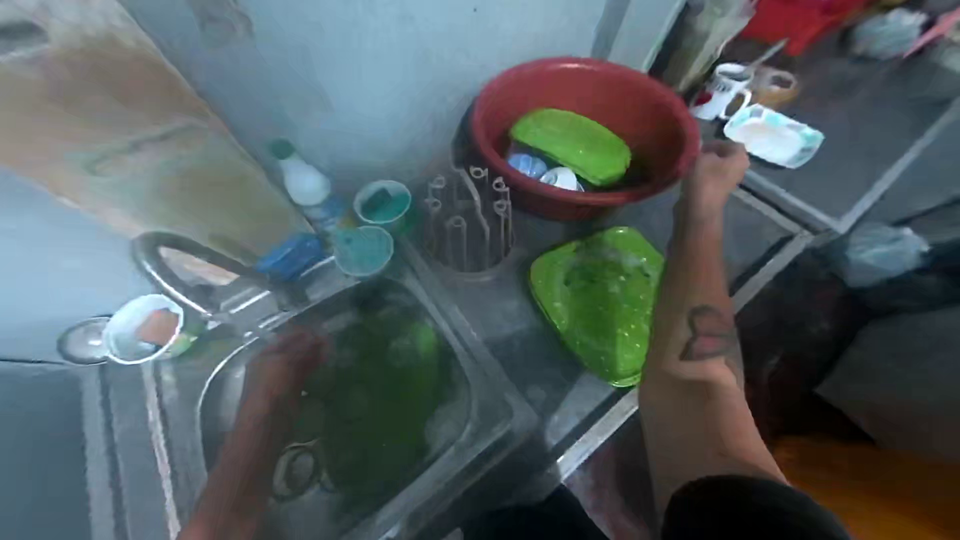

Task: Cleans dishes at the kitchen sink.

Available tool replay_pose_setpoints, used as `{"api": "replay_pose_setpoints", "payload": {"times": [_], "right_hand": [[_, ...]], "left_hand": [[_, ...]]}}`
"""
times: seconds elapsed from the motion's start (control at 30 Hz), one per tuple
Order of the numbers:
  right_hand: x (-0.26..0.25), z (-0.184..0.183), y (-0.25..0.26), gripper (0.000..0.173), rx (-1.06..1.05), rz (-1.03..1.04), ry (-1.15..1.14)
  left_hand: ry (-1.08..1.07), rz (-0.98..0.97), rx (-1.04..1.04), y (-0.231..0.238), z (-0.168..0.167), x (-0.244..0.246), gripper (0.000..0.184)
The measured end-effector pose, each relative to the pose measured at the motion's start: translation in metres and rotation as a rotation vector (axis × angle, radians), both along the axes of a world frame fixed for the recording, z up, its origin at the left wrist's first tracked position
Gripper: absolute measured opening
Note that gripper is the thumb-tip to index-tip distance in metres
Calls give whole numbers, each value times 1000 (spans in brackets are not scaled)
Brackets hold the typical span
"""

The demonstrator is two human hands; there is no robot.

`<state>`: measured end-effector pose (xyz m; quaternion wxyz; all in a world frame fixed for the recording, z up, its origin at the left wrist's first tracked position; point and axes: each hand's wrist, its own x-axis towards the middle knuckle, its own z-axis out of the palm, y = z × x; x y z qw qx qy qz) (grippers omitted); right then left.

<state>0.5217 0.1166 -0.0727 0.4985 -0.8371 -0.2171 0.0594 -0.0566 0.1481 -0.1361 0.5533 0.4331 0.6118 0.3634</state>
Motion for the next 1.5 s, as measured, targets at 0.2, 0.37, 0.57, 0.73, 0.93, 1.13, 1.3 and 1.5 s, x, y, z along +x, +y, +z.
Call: {"api": "replay_pose_setpoints", "payload": {"times": [0.2,0.37,0.57,0.73,0.93,1.13,1.3,1.5], "right_hand": [[47,-86,-130,37,-775,333,-12],[16,-93,-165,36,-672,369,69],[-31,-98,-195,38,-501,417,231],[-71,-100,-212,32,-517,494,168],[-117,-97,-200,33,-577,658,204],[-153,-87,-199,47,-718,816,201],[-140,-85,-176,56,-601,550,101],[-153,-115,-137,66,-559,609,-173]], "left_hand": [[-71,15,-38,22,0,3,20],[-172,93,-93,35,12,5,18],[-190,99,-105,36,19,-6,11],[-67,65,-98,20,13,-3,24],[423,-566,-106,-37,-3,85,42],[723,-850,-3,-57,-15,137,54],[795,-812,-29,-50,-5,148,49],[480,-472,31,-60,5,141,28]]}}
